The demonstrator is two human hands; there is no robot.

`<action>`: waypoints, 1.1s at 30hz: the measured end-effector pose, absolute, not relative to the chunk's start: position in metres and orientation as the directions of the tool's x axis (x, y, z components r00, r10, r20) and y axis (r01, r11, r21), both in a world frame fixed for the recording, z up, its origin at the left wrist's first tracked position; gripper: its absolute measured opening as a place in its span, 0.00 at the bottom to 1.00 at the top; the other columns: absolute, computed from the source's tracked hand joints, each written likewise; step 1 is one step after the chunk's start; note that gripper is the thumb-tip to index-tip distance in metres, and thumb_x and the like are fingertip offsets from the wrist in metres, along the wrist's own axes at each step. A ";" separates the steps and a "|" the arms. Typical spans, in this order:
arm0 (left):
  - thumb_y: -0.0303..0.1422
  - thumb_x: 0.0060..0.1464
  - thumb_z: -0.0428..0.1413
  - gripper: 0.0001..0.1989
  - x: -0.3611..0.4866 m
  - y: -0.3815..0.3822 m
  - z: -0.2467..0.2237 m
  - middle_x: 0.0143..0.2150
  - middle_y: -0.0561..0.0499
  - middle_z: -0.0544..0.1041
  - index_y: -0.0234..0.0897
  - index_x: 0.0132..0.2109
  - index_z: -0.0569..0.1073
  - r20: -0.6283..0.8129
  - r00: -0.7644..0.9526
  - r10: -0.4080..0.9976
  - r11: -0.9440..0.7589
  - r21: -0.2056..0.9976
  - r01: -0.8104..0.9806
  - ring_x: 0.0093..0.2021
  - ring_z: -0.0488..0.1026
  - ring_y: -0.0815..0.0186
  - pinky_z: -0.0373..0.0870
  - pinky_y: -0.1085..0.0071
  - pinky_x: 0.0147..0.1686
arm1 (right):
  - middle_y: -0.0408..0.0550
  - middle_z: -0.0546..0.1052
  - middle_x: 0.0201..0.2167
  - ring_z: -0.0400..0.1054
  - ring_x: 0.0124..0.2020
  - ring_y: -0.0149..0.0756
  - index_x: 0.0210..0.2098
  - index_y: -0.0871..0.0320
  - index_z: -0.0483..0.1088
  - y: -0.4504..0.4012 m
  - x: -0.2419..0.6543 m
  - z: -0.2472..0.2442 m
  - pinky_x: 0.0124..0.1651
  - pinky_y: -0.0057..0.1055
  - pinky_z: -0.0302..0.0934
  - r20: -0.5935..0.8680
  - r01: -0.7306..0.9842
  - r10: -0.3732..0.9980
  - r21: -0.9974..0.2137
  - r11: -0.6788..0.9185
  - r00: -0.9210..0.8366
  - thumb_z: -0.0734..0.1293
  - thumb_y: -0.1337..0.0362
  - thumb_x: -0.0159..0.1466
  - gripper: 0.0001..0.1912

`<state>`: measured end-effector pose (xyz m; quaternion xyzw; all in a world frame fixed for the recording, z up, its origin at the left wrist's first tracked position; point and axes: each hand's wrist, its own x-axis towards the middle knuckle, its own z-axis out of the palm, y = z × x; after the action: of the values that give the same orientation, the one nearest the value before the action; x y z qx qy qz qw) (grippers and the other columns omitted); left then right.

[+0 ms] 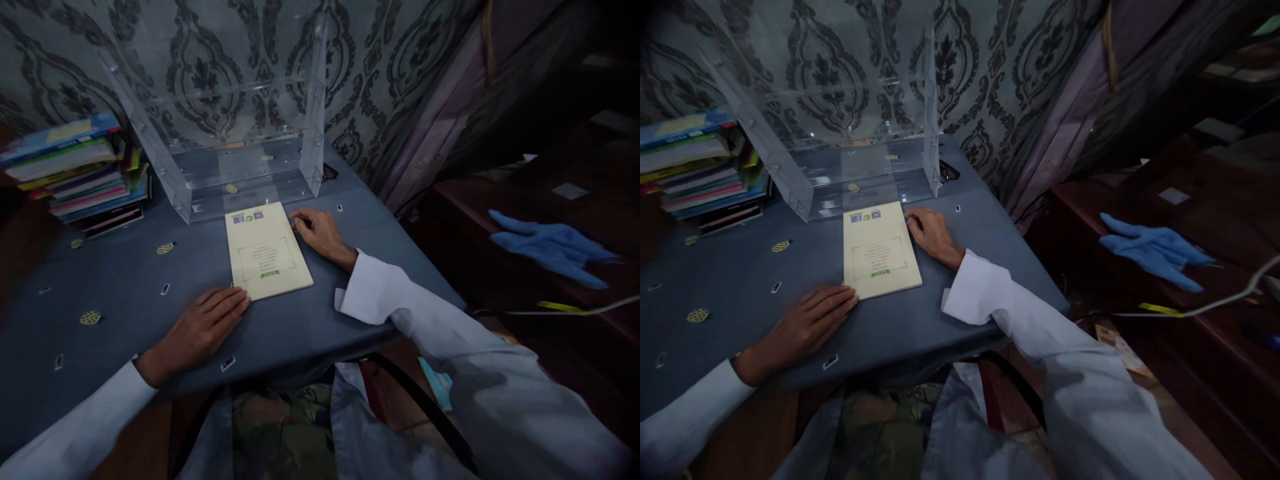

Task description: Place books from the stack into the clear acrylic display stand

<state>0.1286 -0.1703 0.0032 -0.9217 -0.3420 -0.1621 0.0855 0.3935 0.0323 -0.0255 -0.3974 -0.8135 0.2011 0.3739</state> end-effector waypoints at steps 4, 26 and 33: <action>0.25 0.67 0.51 0.22 0.129 -0.173 0.002 0.52 0.41 0.79 0.35 0.66 0.65 0.376 0.673 0.637 -0.722 -0.017 0.692 0.54 0.76 0.56 0.75 0.60 0.51 | 0.51 0.81 0.38 0.73 0.40 0.43 0.42 0.57 0.75 0.007 0.386 -0.014 0.47 0.41 0.67 0.562 0.366 0.643 -0.533 0.763 -0.521 0.59 0.65 0.70 0.13; 0.28 0.70 0.46 0.16 0.131 -0.177 -0.001 0.50 0.42 0.80 0.32 0.60 0.70 0.407 0.611 0.679 -0.680 0.037 0.732 0.51 0.76 0.60 0.76 0.63 0.49 | 0.54 0.60 0.71 0.47 0.73 0.37 0.68 0.60 0.58 0.005 0.321 -0.007 0.75 0.41 0.42 0.162 0.023 0.115 -0.485 0.874 -0.980 0.52 0.57 0.76 0.26; 0.29 0.71 0.45 0.16 0.131 -0.177 -0.003 0.50 0.42 0.80 0.31 0.59 0.71 0.418 0.596 0.686 -0.674 0.054 0.737 0.51 0.76 0.60 0.77 0.64 0.48 | 0.47 0.54 0.73 0.45 0.74 0.40 0.71 0.52 0.53 0.061 0.310 -0.020 0.75 0.45 0.42 0.147 0.153 0.242 -0.451 0.879 -0.959 0.52 0.50 0.75 0.29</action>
<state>0.1311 -0.1771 -0.0030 -0.8911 -0.3991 -0.2067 0.0620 0.3098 0.0615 -0.0203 -0.1025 -0.9641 0.2235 0.1002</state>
